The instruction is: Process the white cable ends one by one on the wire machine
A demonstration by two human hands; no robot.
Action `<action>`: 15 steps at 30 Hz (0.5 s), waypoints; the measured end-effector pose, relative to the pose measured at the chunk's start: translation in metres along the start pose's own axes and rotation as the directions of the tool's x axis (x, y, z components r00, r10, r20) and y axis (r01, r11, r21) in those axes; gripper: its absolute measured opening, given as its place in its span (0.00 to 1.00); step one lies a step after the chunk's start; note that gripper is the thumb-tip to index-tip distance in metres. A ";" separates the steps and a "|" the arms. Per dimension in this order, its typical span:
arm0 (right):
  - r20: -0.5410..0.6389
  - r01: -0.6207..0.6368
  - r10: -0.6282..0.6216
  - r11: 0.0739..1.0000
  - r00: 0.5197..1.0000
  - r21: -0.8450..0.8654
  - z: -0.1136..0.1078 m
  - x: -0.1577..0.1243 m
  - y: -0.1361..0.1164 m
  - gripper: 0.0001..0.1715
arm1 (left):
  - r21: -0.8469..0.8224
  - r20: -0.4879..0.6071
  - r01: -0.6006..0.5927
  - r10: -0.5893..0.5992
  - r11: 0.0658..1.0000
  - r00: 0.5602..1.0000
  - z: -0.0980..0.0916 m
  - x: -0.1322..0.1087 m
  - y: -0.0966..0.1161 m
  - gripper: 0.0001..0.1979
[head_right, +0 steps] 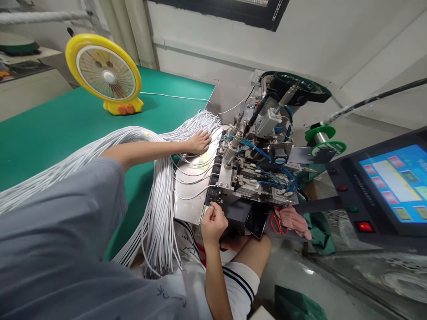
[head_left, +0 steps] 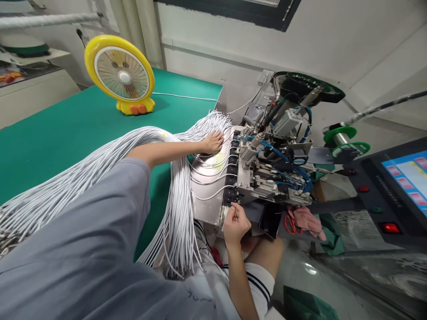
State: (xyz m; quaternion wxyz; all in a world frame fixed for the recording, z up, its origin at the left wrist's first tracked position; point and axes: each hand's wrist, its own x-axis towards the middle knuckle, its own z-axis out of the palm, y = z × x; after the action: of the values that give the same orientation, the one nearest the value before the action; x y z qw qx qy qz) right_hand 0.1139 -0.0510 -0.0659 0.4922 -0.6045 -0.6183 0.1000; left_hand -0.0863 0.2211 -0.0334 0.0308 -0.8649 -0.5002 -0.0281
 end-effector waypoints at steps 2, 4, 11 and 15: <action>-0.004 -0.011 0.011 1.000 1.000 -0.006 0.001 0.000 0.001 0.14 | -0.002 -0.011 0.052 -0.052 0.999 0.999 0.000 0.014 -0.008 0.29; -0.007 -0.016 0.016 1.000 1.000 -0.004 0.001 0.000 0.001 0.14 | -0.011 0.000 0.125 -0.125 0.992 0.992 -0.001 0.034 -0.014 0.29; -0.027 0.011 -0.012 1.000 1.000 -0.028 -0.003 0.002 -0.004 0.15 | -0.094 -0.023 0.335 -0.338 0.938 0.941 -0.010 0.089 -0.019 0.27; -0.027 0.032 -0.033 0.999 0.999 -0.027 -0.004 0.001 -0.004 0.15 | -0.173 -0.080 0.378 -0.395 0.910 0.915 -0.016 0.087 -0.022 0.22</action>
State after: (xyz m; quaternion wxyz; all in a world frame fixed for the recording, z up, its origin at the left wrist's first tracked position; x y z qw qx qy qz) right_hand 0.1144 -0.0530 -0.0603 0.4942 -0.6020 -0.6226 0.0756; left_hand -0.0620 0.3057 -0.0103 -0.0139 -0.7455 -0.6552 -0.1209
